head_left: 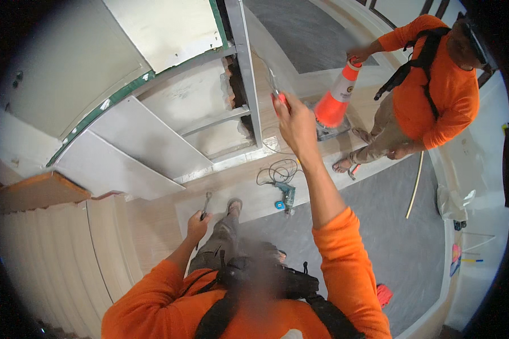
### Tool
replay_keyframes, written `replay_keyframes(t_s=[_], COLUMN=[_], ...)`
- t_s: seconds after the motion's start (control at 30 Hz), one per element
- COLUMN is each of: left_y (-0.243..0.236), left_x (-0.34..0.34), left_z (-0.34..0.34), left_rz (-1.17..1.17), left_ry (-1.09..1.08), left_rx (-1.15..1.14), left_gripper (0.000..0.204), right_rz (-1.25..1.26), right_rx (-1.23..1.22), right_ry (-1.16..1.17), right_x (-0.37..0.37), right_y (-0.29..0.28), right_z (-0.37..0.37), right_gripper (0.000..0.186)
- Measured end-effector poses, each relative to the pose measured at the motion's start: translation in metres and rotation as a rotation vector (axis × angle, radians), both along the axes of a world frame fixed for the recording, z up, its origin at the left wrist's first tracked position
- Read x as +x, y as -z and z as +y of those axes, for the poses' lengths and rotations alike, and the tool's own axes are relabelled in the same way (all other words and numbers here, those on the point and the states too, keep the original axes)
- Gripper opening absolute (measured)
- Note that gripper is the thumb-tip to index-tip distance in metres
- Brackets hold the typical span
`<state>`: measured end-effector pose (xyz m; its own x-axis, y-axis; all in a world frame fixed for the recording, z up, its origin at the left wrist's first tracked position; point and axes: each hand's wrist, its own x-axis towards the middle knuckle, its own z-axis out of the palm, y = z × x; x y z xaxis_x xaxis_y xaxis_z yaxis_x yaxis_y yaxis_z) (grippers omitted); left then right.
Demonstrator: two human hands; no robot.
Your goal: The person uses pliers to bend and adjust a metal frame against a wall. They then use a power drill to secure the frame with screws. Another person assists by holding the frame in place during the drilling process.
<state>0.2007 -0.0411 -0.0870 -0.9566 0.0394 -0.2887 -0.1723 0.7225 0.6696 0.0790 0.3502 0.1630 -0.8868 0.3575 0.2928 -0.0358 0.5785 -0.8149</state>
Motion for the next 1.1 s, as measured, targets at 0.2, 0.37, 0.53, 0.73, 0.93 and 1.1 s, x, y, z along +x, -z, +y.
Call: replay_keyframes(t_s=[0.2, 0.37, 0.53, 0.73, 0.93, 1.1], left_y=[0.028, 0.037, 0.062, 0.04, 0.028, 0.025], left_x=[-0.034, -0.061, -0.081, -0.117, -0.143, -0.152], left_z=[-0.119, -0.187, -0.232, -0.198, -0.158, -0.131], left_rz=[-0.224, -0.325, -0.26, -0.346, -0.499, -0.444], left_ry=[0.008, 0.005, 0.126, 0.0, -0.039, 0.097], left_rx=[-0.143, -0.174, -0.185, -0.048, -0.056, -0.162], left_gripper=[0.039, 0.04, 0.038, 0.036, 0.037, 0.039], right_rz=[0.032, 0.042, 0.048, -0.047, -0.001, 0.06], right_rx=[0.11, 0.103, 0.09, 0.101, 0.146, 0.05], right_ry=[0.08, 0.15, 0.227, 0.308, 0.061, -0.292], right_x=[-0.128, -0.175, -0.19, -0.196, -0.215, -0.238], right_y=[0.013, 0.018, 0.014, 0.002, 0.019, 0.033], right_z=[-0.034, -0.048, -0.063, -0.081, -0.016, 0.051], right_gripper=[0.029, 0.026, 0.026, 0.025, 0.033, 0.035])
